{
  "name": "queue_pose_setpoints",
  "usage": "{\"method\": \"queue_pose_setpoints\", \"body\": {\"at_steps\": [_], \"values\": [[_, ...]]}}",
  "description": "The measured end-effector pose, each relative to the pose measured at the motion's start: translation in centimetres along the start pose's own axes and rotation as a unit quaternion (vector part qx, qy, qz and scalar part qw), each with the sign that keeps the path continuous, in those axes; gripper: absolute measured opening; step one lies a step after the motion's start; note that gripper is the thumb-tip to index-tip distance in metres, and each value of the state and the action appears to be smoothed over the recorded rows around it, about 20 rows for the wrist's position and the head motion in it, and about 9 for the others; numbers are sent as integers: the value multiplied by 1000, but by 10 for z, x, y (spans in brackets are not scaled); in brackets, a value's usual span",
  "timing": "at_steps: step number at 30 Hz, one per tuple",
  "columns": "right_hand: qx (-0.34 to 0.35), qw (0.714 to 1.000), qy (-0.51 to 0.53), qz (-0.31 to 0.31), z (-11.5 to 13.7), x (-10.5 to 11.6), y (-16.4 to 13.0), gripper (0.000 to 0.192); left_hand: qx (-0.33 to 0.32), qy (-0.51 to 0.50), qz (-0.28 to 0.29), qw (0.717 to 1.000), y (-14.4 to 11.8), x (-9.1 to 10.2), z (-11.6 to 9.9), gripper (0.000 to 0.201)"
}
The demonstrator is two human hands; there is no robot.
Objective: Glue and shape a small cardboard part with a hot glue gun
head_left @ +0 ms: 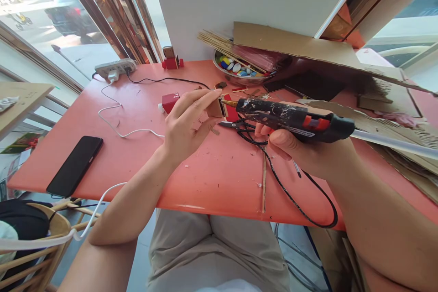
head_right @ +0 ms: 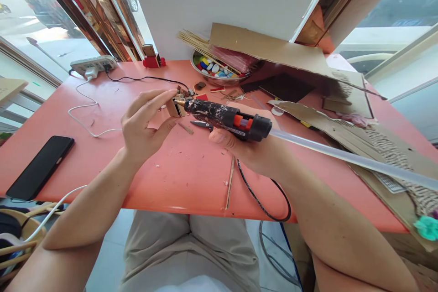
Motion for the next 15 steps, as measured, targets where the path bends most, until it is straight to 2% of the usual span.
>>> {"method": "queue_pose_setpoints", "body": {"at_steps": [5,9,11,15], "values": [[-6,1000,-9,22,-10,-1,-4,37,5,-58,8,998,3,-3,-1,47],[-13,1000,-13,2,-13,1,-6,40,9,-62,13,998,2,-4,0,45],[-5,999,-38,-3,-11,1,-7,41,-12,-46,5,999,1,-2,-2,45],[53,987,-148,-41,6,3,-12,43,-96,-7,-3,995,3,3,-17,48]]}}
Point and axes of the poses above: each hand's wrist, its own y-axis towards the middle knuckle, its own x-axis out of the back of the hand, z = x × y, the point moved 9 cm from there along y, towards the middle knuckle, and after that the axes turned 13 degrees about -x, right-handed, at the moved point
